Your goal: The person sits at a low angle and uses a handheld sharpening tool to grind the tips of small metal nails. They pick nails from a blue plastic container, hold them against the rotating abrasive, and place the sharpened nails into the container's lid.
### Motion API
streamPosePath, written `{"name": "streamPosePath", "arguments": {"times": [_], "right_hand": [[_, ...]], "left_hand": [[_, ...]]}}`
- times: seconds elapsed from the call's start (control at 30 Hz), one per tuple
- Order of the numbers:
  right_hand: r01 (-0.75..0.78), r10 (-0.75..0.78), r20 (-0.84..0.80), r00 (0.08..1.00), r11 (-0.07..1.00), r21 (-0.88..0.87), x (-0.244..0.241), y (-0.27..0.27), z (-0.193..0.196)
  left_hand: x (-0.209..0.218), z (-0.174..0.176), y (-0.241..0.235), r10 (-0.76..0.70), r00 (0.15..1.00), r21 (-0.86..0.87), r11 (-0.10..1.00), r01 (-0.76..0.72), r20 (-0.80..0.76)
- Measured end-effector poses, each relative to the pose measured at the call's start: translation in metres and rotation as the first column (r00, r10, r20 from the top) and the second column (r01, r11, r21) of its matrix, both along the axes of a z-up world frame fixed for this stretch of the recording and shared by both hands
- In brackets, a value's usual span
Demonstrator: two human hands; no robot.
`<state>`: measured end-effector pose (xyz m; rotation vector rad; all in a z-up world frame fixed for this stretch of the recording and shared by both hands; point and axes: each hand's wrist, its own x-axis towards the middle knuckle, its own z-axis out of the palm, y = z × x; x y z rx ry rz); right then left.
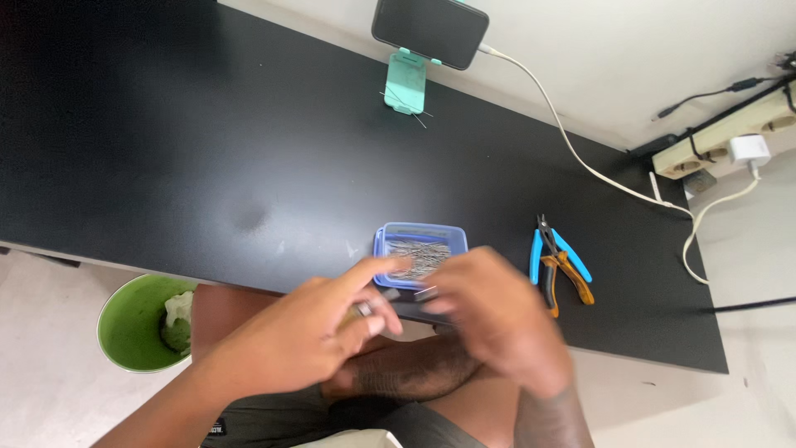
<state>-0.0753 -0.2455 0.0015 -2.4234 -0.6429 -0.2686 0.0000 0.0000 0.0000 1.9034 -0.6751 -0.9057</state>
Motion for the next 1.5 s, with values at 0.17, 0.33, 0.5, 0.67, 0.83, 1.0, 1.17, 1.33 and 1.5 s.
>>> {"name": "streamPosePath", "arguments": {"times": [0.17, 0.33, 0.5, 0.67, 0.83, 1.0, 1.17, 1.33, 1.5], "right_hand": [[0.335, -0.309, -0.136, 0.941, 0.804, 0.492, 0.023, -0.044, -0.027], [0.345, -0.454, -0.380, 0.806, 0.882, -0.322, 0.050, -0.036, -0.018], [0.199, -0.363, -0.305, 0.881, 0.867, -0.456, 0.047, -0.027, -0.032], [0.231, -0.351, -0.212, 0.912, 0.866, -0.443, 0.031, -0.021, -0.034], [0.477, -0.477, -0.263, 0.838, 0.876, -0.070, 0.017, -0.045, -0.018], [0.285, -0.325, -0.066, 0.944, 0.897, -0.339, 0.028, -0.041, -0.008], [0.156, -0.194, 0.030, 0.981, 0.679, -0.717, 0.043, -0.025, -0.042], [0.091, -0.214, -0.056, 0.975, 0.620, -0.780, 0.052, -0.025, -0.051], [0.069, -0.223, -0.159, 0.962, 0.757, -0.649, 0.059, -0.027, -0.041]], "left_hand": [[0.014, -0.037, 0.008, 0.188, 0.981, -0.170, 0.969, -0.177, 0.050], [0.021, -0.058, -0.015, 0.233, 0.931, 0.009, 0.969, -0.245, 0.281], [0.040, -0.049, -0.032, 0.039, 0.914, 0.131, 0.986, -0.100, 0.404], [0.045, -0.046, -0.030, -0.040, 0.913, 0.174, 0.984, -0.035, 0.407], [0.039, -0.037, -0.009, 0.281, 0.955, 0.144, 0.946, -0.292, 0.091], [0.016, -0.057, 0.034, 0.369, 0.924, -0.171, 0.908, -0.382, -0.101], [-0.002, -0.054, 0.029, 0.183, 0.966, -0.546, 0.798, -0.255, -0.183], [-0.008, -0.059, 0.018, 0.139, 0.966, -0.193, 0.964, -0.183, -0.217], [0.002, -0.050, 0.013, 0.219, 0.911, -0.189, 0.936, -0.298, -0.350]]}}
